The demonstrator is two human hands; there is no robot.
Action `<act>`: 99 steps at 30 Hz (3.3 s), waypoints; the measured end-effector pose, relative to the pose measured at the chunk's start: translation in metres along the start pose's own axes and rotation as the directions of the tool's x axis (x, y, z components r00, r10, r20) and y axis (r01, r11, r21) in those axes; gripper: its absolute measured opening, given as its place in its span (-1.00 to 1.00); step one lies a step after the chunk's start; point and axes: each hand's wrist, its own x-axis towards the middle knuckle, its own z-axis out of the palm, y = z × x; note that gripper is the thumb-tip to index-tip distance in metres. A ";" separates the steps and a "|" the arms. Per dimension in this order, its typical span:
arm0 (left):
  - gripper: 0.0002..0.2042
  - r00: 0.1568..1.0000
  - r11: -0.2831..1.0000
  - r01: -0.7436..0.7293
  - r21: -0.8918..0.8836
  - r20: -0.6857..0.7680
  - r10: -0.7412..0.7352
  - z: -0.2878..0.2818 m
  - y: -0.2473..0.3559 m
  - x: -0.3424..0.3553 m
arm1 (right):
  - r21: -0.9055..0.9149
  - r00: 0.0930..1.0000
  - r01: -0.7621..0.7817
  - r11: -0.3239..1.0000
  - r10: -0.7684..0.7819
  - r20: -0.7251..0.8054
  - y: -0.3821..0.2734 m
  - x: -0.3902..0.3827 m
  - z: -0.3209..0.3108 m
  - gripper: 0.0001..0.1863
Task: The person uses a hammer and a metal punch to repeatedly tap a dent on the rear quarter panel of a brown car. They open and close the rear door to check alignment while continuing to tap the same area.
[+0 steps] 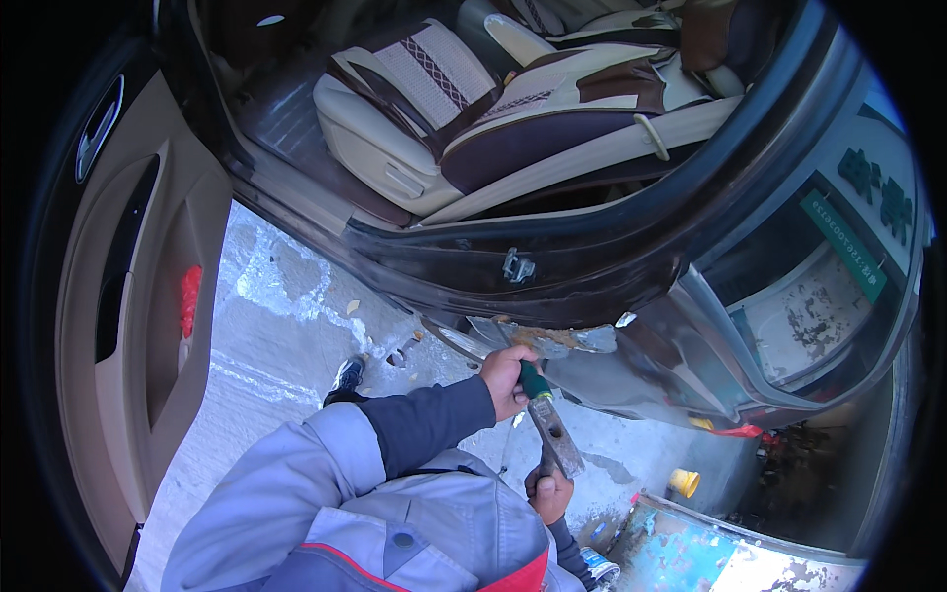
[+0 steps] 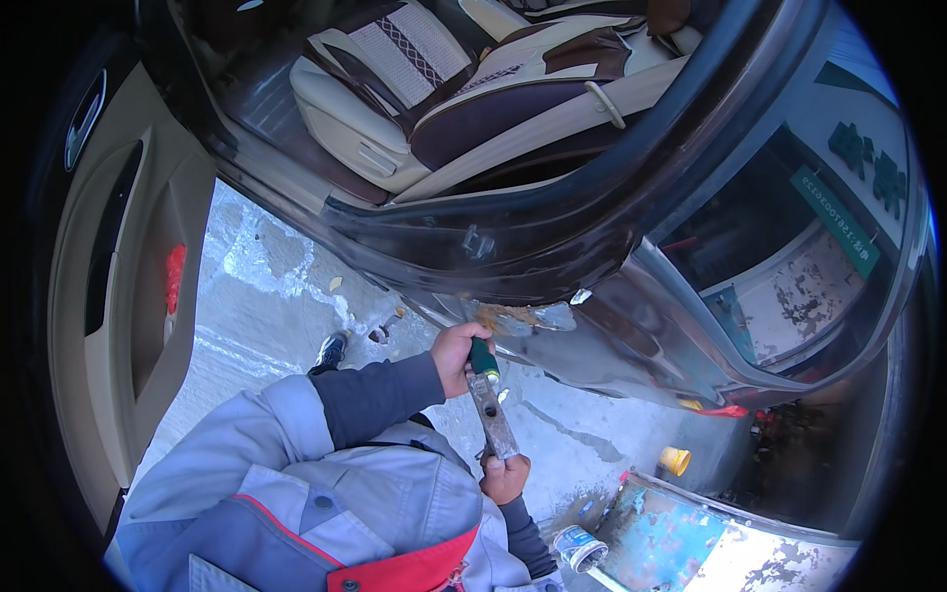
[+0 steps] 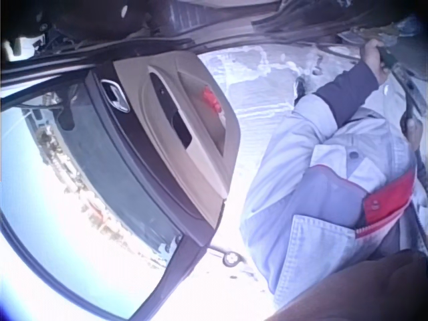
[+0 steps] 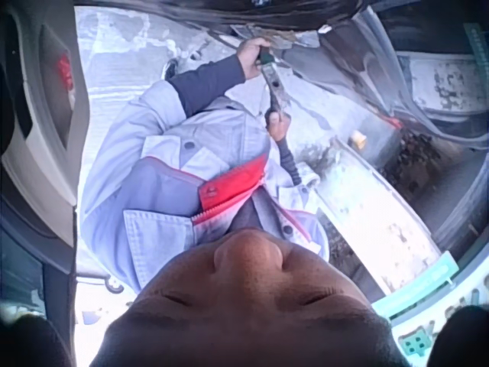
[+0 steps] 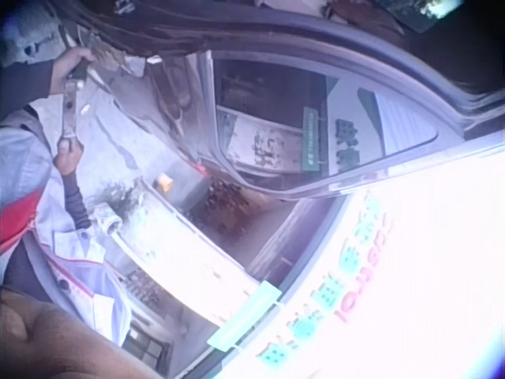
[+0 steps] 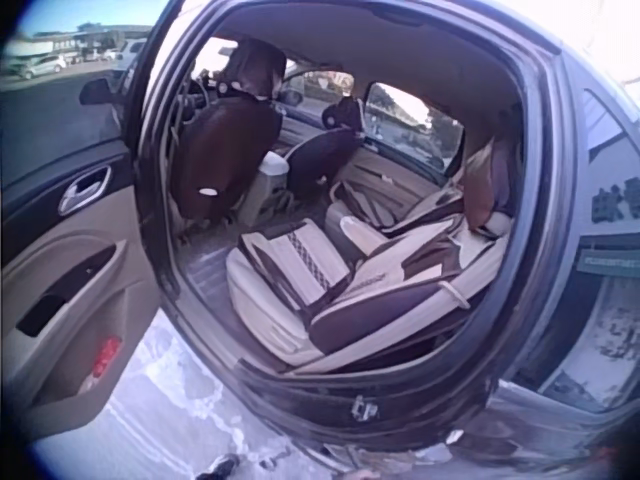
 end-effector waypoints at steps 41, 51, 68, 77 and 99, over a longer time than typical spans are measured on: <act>-0.87 0.998 0.992 -0.032 0.121 0.054 0.026 0.020 -0.023 -0.030 | 0.174 0.968 -0.075 0.982 0.114 -0.225 0.016 -0.014 0.015 -0.14; -0.89 0.997 0.987 0.039 0.159 0.063 -0.050 0.019 -0.019 -0.040 | 0.154 0.962 -0.083 0.985 0.119 -0.245 0.005 -0.024 0.027 -0.13; -0.90 0.974 0.954 0.110 0.278 0.161 -0.160 0.001 0.006 -0.040 | 0.156 0.965 -0.034 0.987 0.073 -0.252 -0.013 -0.033 0.047 -0.16; -0.87 0.919 0.925 0.186 0.332 0.274 -0.283 -0.035 0.034 -0.034 | 0.170 0.968 -0.022 0.985 0.063 -0.241 -0.014 -0.039 0.055 -0.19; -0.84 0.933 0.911 0.231 0.341 0.187 -0.307 -0.002 0.049 -0.057 | 0.208 0.960 -0.041 0.977 0.097 -0.263 -0.029 -0.038 0.072 -0.17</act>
